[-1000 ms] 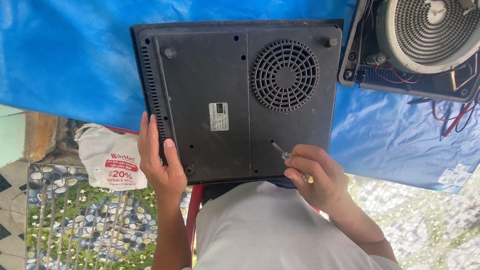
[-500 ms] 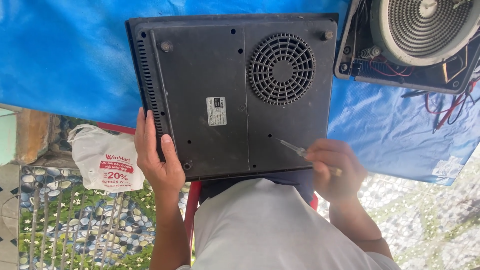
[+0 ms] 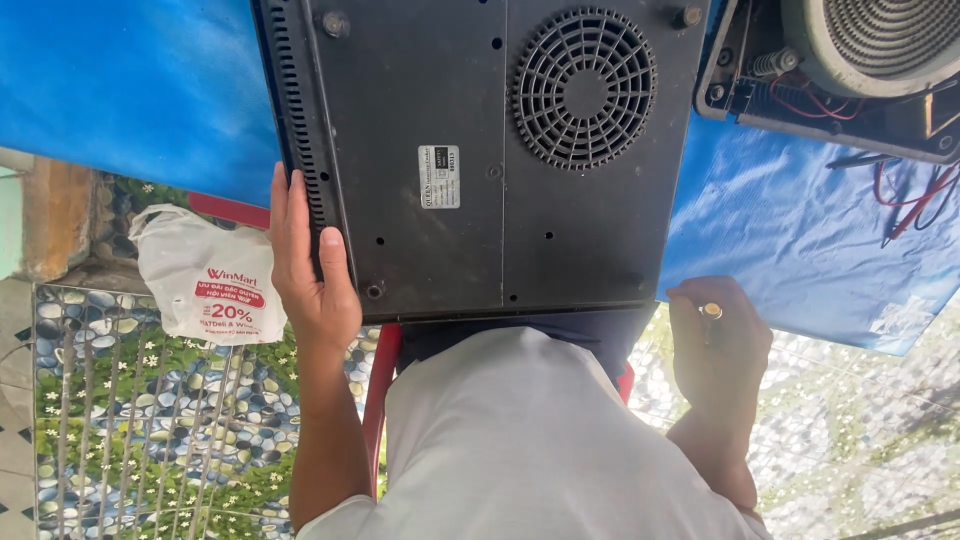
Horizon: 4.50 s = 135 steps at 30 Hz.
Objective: A person uses a screwdriver to remove screws from the back cover of an induction cooker, then lifts the cover to inspect the internal components.
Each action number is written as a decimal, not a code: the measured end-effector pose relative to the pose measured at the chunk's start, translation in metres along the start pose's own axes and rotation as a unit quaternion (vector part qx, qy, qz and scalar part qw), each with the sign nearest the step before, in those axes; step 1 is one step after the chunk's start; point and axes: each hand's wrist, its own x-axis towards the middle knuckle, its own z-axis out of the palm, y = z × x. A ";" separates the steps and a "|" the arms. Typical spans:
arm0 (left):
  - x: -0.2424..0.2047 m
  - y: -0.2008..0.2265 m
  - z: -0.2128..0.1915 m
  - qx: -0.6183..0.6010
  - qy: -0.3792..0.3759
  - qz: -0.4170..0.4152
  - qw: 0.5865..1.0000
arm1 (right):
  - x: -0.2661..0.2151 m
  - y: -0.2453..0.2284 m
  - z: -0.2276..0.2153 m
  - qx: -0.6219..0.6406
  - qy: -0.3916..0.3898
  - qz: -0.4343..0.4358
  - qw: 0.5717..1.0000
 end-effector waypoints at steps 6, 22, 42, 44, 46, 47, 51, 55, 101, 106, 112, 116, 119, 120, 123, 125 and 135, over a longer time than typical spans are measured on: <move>-0.002 -0.006 -0.018 -0.068 -0.090 -0.001 0.994 | -0.005 0.005 0.013 -0.023 -0.025 -0.147 0.989; -0.048 -0.026 -0.009 -0.156 0.097 0.038 0.982 | -0.016 0.030 -0.011 -0.122 -0.021 -0.043 0.991; -0.067 0.007 0.045 0.282 0.021 0.275 0.919 | -0.014 -0.038 0.056 0.104 -0.004 -0.464 0.880; -0.061 0.001 0.052 0.283 0.066 0.302 0.908 | -0.012 -0.045 0.053 0.116 -0.012 -0.473 0.873; -0.057 -0.008 0.060 0.285 0.115 0.332 0.892 | -0.010 -0.049 0.054 0.128 -0.016 -0.485 0.865; -0.057 -0.015 0.063 0.274 0.141 0.349 0.885 | -0.008 -0.048 0.055 0.129 -0.014 -0.493 0.860; -0.051 -0.024 0.078 0.287 0.226 0.354 0.861 | -0.007 -0.047 0.054 0.119 -0.021 -0.500 0.857; -0.044 -0.022 0.082 0.266 0.248 0.345 0.865 | -0.006 -0.050 0.058 0.115 -0.015 -0.508 0.853; -0.037 -0.041 0.050 0.095 0.288 0.266 0.915 | 0.001 -0.099 0.036 0.054 -0.065 -0.550 0.831; -0.057 -0.053 0.025 -0.090 0.244 0.025 0.965 | -0.001 -0.069 0.011 0.169 -0.011 -0.380 0.909; -0.054 -0.062 0.024 -0.152 0.143 -0.124 0.970 | 0.000 -0.054 0.021 0.068 -0.047 -0.261 0.962; -0.052 -0.066 0.040 -0.279 0.112 -0.224 0.927 | 0.000 -0.057 0.023 0.023 -0.093 -0.282 0.955; -0.046 -0.054 0.042 -0.329 0.131 -0.283 0.892 | 0.003 -0.051 0.022 0.042 -0.121 -0.273 0.953; -0.048 -0.047 0.043 -0.393 0.148 -0.316 0.851 | 0.002 -0.045 0.020 0.056 -0.142 -0.247 0.957; -0.051 -0.030 0.049 -0.393 0.136 -0.263 0.870 | -0.003 -0.079 0.012 0.070 -0.103 -0.346 0.930; -0.050 -0.037 0.056 -0.370 0.152 -0.242 0.884 | 0.002 -0.086 0.017 0.069 -0.073 -0.378 0.920; -0.052 -0.053 0.076 -0.274 0.256 -0.075 0.924 | -0.018 -0.209 0.104 0.181 -0.107 -0.582 0.786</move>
